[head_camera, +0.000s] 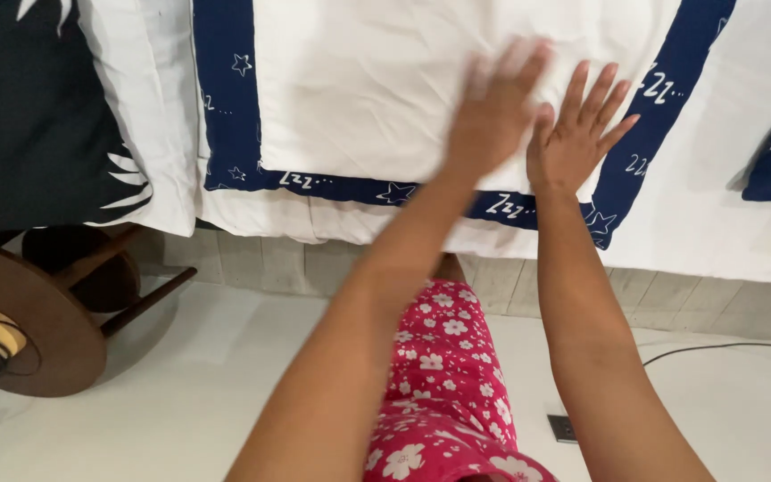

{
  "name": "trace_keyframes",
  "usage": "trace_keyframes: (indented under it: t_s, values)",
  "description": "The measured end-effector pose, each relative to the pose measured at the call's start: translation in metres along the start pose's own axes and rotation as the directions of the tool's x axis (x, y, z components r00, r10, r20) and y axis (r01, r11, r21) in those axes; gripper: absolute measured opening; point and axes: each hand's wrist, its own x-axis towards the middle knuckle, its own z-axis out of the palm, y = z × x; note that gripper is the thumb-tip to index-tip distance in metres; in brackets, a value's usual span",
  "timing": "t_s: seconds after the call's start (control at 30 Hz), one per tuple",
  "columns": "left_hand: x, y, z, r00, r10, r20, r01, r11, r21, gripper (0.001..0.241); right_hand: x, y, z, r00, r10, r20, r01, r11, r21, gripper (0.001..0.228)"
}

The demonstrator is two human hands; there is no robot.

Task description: The person places a blue pillowcase on a bed, inserts a white pillow into it, and smooths the fabric. They then fold the pillowcase over the pillow and smooth it again.

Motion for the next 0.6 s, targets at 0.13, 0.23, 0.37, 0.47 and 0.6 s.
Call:
trace_keyframes:
  t_s: [0.13, 0.23, 0.37, 0.47, 0.6]
  values:
    - [-0.037, -0.142, -0.057, 0.967, -0.238, -0.091, 0.255, 0.914, 0.317, 0.061, 0.0, -0.004, 0.001, 0.998, -0.03, -0.058, 0.033, 0.998, 0.058, 0.066]
    - [-0.058, -0.17, -0.145, 0.772, -0.626, 0.109, 0.542, 0.738, 0.403, 0.058, -0.006, -0.021, -0.013, 0.999, -0.009, -0.044, 0.012, 0.997, 0.077, 0.063]
    - [-0.067, -0.188, -0.137, 0.774, -0.624, 0.106, 0.559, 0.753, 0.348, 0.06, -0.008, -0.073, 0.02, 0.988, 0.033, -0.148, -0.031, 0.999, 0.021, 0.064]
    - [-0.06, -0.183, -0.134, 0.761, -0.642, 0.088, 0.583, 0.737, 0.342, 0.06, -0.036, -0.154, 0.011, 0.962, -0.136, -0.238, 0.145, 0.989, 0.024, 0.066]
    - [-0.065, -0.188, -0.13, 0.751, -0.652, 0.098, 0.579, 0.724, 0.375, 0.06, -0.056, -0.209, 0.018, 0.854, -0.517, -0.053, 0.52, 0.848, 0.107, 0.067]
